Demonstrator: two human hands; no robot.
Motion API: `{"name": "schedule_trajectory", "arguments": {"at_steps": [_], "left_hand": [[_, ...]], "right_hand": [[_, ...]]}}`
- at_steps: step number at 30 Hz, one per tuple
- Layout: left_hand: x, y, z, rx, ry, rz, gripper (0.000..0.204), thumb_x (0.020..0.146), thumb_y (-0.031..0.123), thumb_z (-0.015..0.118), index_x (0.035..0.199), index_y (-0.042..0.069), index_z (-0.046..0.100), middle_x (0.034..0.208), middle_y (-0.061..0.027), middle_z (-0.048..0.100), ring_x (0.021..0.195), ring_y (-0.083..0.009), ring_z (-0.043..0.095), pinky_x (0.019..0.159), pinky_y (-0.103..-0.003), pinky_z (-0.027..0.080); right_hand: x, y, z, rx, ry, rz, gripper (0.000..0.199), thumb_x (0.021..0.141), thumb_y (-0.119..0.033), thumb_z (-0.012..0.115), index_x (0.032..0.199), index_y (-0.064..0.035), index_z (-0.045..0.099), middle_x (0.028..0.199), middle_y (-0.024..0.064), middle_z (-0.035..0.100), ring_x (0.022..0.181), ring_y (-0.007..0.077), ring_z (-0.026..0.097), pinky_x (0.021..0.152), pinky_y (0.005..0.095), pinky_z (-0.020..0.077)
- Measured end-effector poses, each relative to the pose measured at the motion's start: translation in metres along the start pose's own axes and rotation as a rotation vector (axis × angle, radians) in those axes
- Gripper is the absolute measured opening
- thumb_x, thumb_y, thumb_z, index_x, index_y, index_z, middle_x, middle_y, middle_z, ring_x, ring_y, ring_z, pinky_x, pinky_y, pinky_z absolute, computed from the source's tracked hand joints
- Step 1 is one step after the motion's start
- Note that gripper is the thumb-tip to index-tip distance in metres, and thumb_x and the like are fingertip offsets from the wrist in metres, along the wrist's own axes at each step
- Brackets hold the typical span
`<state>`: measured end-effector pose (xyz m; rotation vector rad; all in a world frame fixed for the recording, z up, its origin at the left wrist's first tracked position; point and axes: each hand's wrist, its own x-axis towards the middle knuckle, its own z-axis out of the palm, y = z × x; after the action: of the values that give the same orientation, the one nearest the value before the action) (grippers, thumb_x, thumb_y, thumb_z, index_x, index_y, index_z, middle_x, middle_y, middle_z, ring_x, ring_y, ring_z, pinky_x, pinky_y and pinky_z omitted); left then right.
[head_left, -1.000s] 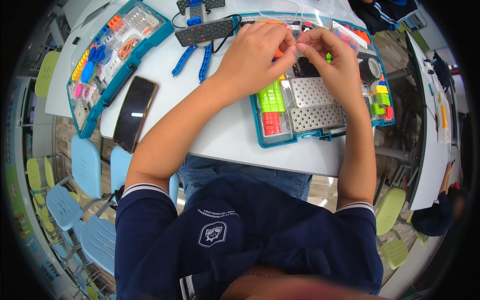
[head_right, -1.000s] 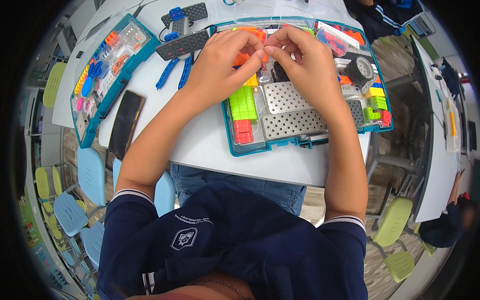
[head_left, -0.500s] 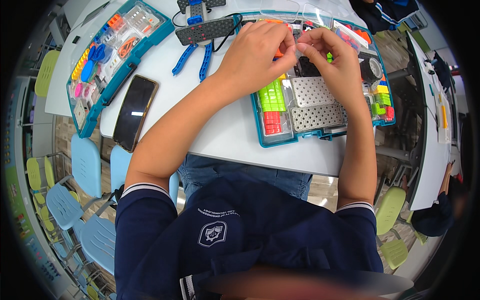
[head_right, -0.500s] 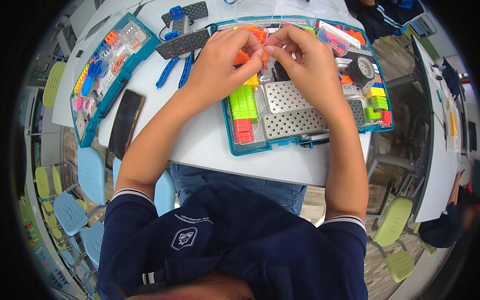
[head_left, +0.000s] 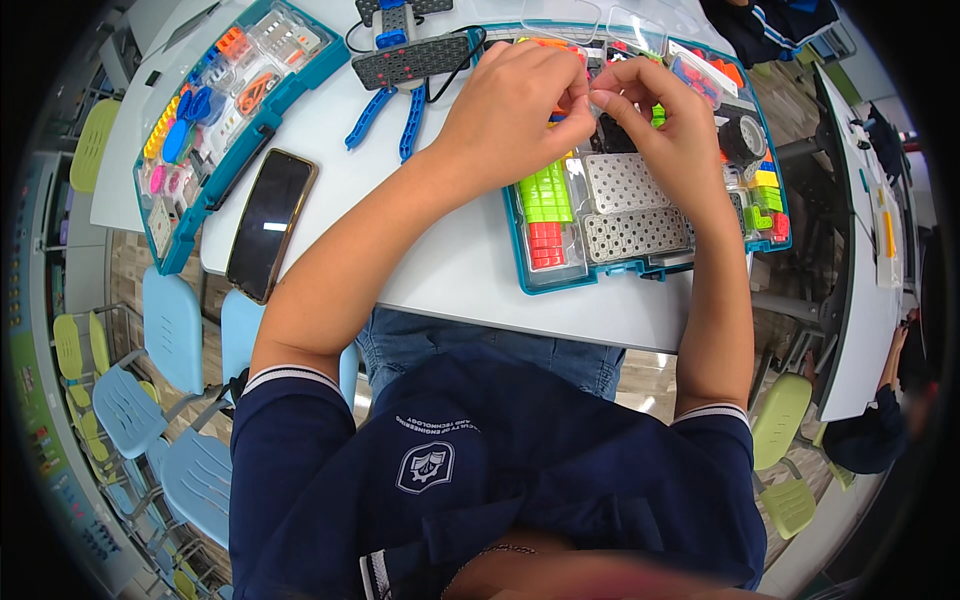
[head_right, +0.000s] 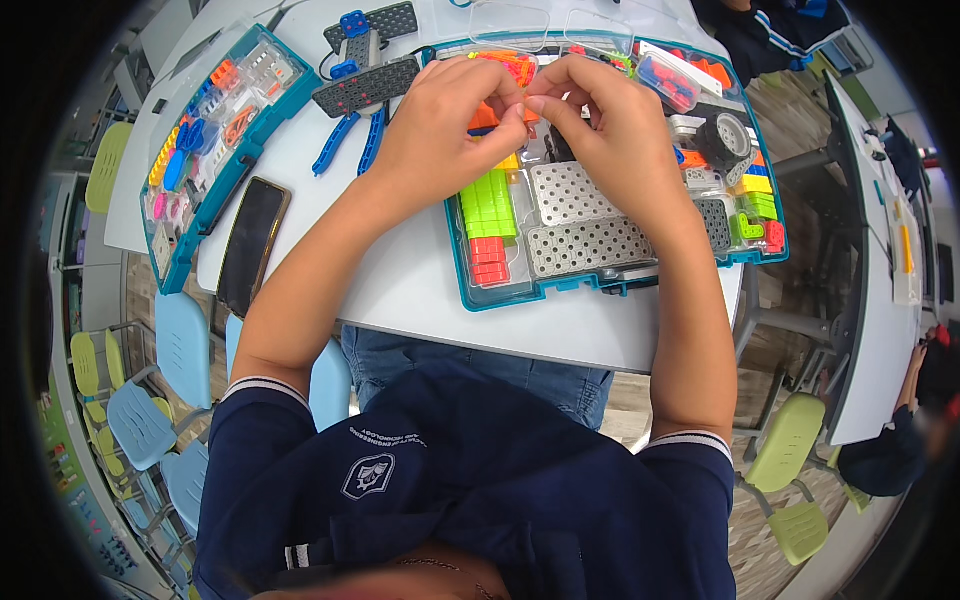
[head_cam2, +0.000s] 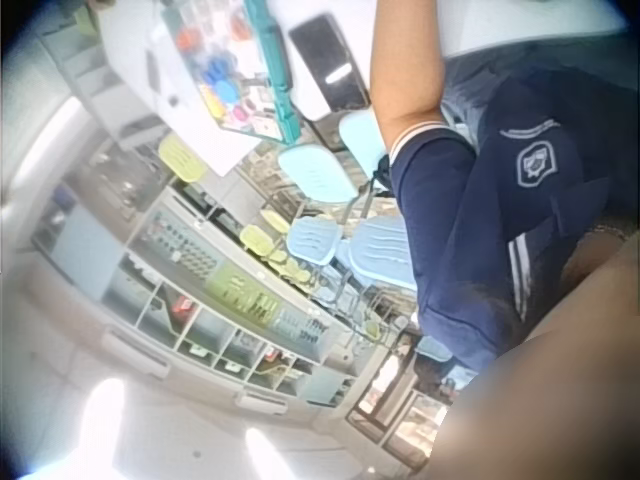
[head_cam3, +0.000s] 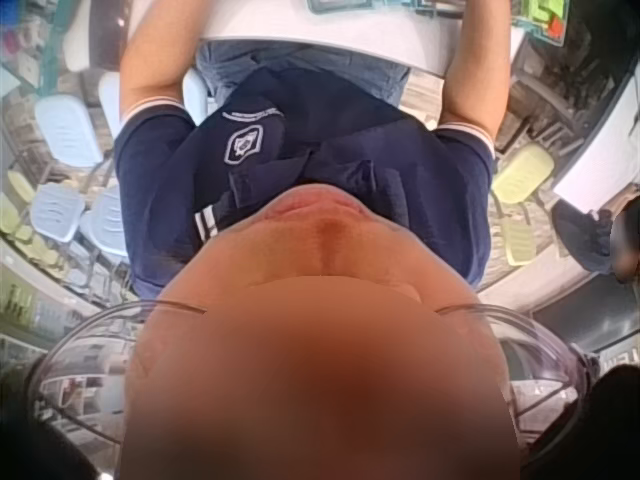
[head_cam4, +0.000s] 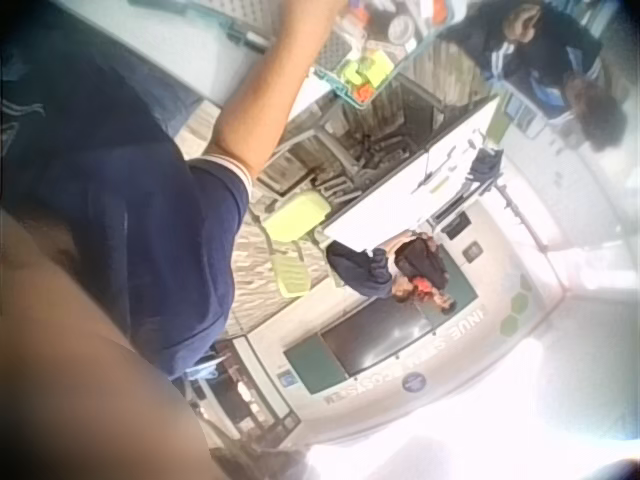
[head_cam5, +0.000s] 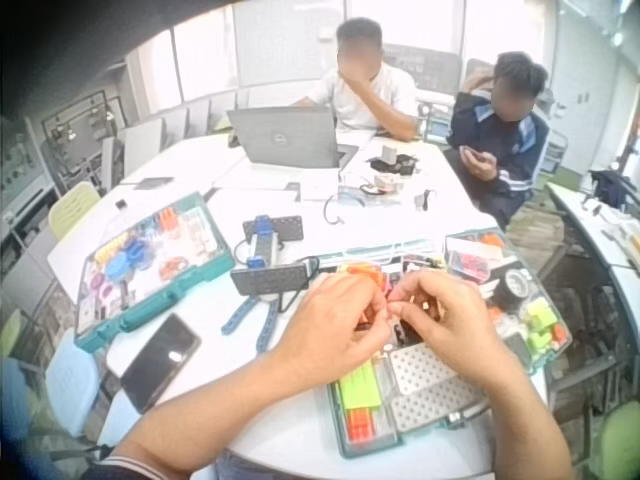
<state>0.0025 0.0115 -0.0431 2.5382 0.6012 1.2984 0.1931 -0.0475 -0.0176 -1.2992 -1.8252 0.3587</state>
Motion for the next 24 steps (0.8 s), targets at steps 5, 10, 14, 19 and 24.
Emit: {"name": "schedule_trajectory", "arguments": {"at_steps": [5, 10, 14, 19, 24], "left_hand": [[0.002, 0.000, -0.001, 0.110, 0.026, 0.067, 0.016, 0.079, 0.016, 0.071, 0.077, 0.008, 0.057, 0.077, -0.0054, 0.062, 0.081, -0.0271, 0.061, 0.079, -0.040, 0.044], [0.016, -0.026, -0.032, 0.439, 0.177, 0.094, 0.014, 0.083, 0.018, 0.074, 0.087, 0.008, 0.066, 0.082, -0.0045, 0.069, 0.078, -0.0248, 0.065, 0.078, -0.039, 0.049], [0.011, -0.061, -0.080, 0.820, 0.259, -0.239, 0.015, 0.095, 0.015, 0.068, 0.089, 0.002, 0.067, 0.082, -0.0098, 0.069, 0.080, -0.0187, 0.069, 0.062, -0.033, 0.053], [-0.005, -0.108, -0.121, 0.721, 0.170, -0.706, 0.026, 0.090, 0.031, 0.075, 0.094, 0.005, 0.073, 0.084, -0.0044, 0.073, 0.076, -0.0197, 0.069, 0.068, -0.038, 0.052], [-0.018, -0.144, -0.120, 0.456, -0.003, -0.872, 0.036, 0.091, 0.040, 0.074, 0.099, 0.005, 0.077, 0.079, -0.0040, 0.074, 0.070, -0.0149, 0.071, 0.062, -0.030, 0.054]], "right_hand": [[-0.001, -0.004, 0.000, -0.025, -0.021, 0.012, 0.014, 0.090, -0.010, 0.075, 0.100, -0.0026, 0.070, 0.084, 0.0027, 0.069, 0.071, 0.0116, 0.058, 0.062, 0.0271, 0.0446], [0.000, -0.006, -0.002, -0.085, -0.002, -0.057, 0.011, 0.089, -0.003, 0.067, 0.101, -0.0029, 0.068, 0.091, 0.0058, 0.070, 0.077, 0.0155, 0.062, 0.062, 0.0293, 0.0463], [0.000, -0.005, -0.003, -0.073, -0.023, -0.090, 0.016, 0.089, 0.004, 0.058, 0.102, -0.0008, 0.066, 0.095, 0.0092, 0.069, 0.083, 0.0195, 0.064, 0.068, 0.0311, 0.0498], [0.000, -0.005, 0.001, 0.003, -0.026, -0.105, 0.018, 0.089, 0.007, 0.052, 0.101, 0.0012, 0.065, 0.095, 0.0124, 0.066, 0.087, 0.0239, 0.066, 0.078, 0.0340, 0.0523], [0.000, -0.005, -0.001, -0.020, -0.020, -0.121, 0.020, 0.091, 0.007, 0.049, 0.101, 0.0011, 0.065, 0.097, 0.0133, 0.063, 0.092, 0.0253, 0.064, 0.082, 0.0350, 0.0511]]}}
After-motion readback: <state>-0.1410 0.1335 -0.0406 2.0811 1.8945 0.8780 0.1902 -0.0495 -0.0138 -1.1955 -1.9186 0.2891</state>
